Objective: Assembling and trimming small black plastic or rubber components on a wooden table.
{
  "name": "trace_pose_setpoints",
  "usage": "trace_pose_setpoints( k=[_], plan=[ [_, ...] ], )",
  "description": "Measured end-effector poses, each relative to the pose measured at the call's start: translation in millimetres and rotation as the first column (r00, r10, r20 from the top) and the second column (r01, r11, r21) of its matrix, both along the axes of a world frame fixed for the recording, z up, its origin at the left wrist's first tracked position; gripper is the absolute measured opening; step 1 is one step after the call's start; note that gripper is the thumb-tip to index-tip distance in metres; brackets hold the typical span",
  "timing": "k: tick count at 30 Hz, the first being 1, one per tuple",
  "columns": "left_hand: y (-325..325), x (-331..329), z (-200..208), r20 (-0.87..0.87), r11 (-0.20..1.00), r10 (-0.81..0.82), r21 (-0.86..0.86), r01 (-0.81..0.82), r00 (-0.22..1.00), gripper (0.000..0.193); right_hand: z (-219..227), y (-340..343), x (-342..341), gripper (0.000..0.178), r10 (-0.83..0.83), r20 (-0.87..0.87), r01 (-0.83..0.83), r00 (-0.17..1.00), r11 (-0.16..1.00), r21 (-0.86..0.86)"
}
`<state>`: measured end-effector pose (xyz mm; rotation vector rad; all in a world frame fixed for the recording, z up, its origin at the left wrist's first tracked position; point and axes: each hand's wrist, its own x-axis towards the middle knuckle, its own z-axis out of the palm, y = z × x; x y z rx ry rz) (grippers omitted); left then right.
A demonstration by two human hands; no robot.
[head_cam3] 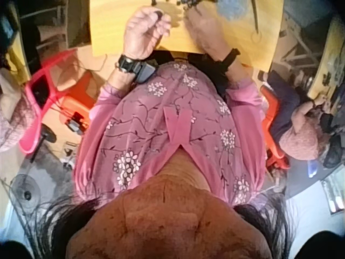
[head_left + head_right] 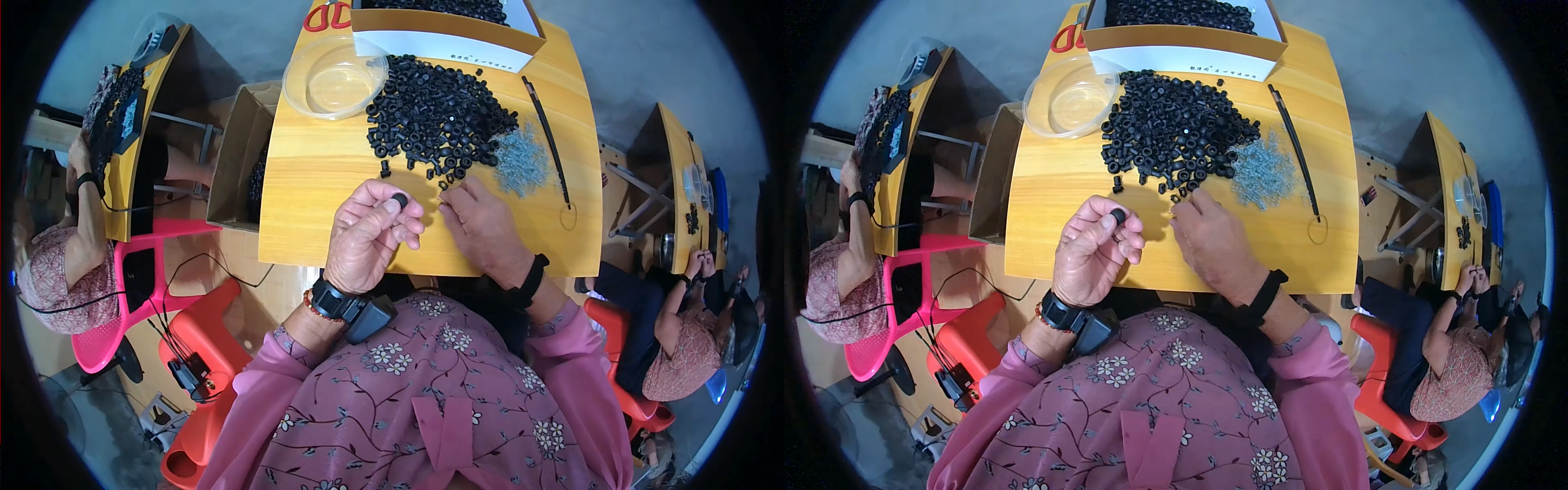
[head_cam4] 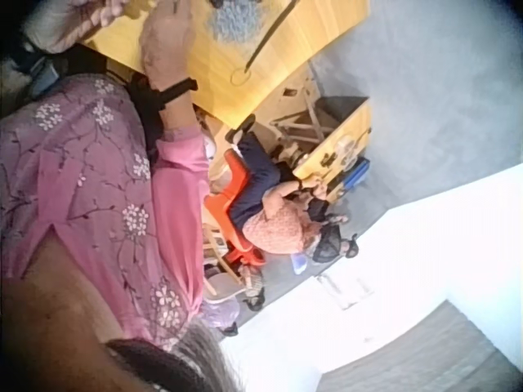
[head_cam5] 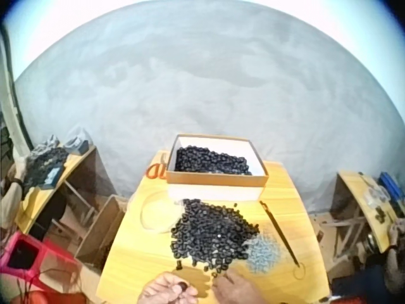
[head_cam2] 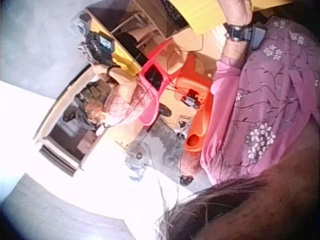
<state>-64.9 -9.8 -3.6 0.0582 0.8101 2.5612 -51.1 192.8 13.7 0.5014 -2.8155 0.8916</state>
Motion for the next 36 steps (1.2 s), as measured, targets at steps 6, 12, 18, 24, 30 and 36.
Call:
trace_pose_setpoints(
  k=[6,12,18,24,30,36],
  plan=[
    [-1.6,-2.6,-0.5,-0.042,0.978,0.141,-0.147,-0.145,0.989,0.007,8.1,2.0,-9.5,0.011,0.022,-0.002,-0.022,1.000,0.999,0.029],
    [-3.0,3.5,-12.8,-0.194,0.903,0.244,-0.313,-0.296,0.950,0.007,18.0,2.2,-14.5,0.011,0.024,0.038,-0.031,0.999,0.981,0.190],
    [2.1,8.1,-14.2,-0.187,0.901,0.278,-0.291,-0.323,0.942,0.013,45.3,-12.5,-17.4,0.023,0.088,0.060,-0.098,0.994,0.974,0.205],
    [3.4,5.4,-9.9,-0.217,0.879,0.240,-0.366,-0.306,0.946,0.017,129.2,-69.3,-100.4,0.017,0.244,-0.161,-0.234,0.956,0.969,0.080],
    [-2.1,1.3,-16.6,-0.228,0.925,0.109,-0.333,-0.183,0.967,0.014,149.4,-117.8,-228.4,0.028,0.125,-0.124,-0.109,0.984,0.986,0.130],
    [-7.1,2.7,-20.6,-0.306,0.905,0.099,-0.368,-0.214,0.947,0.012,98.0,-165.0,-326.9,0.033,-0.008,-0.022,0.014,1.000,0.961,0.274]
  ],
)
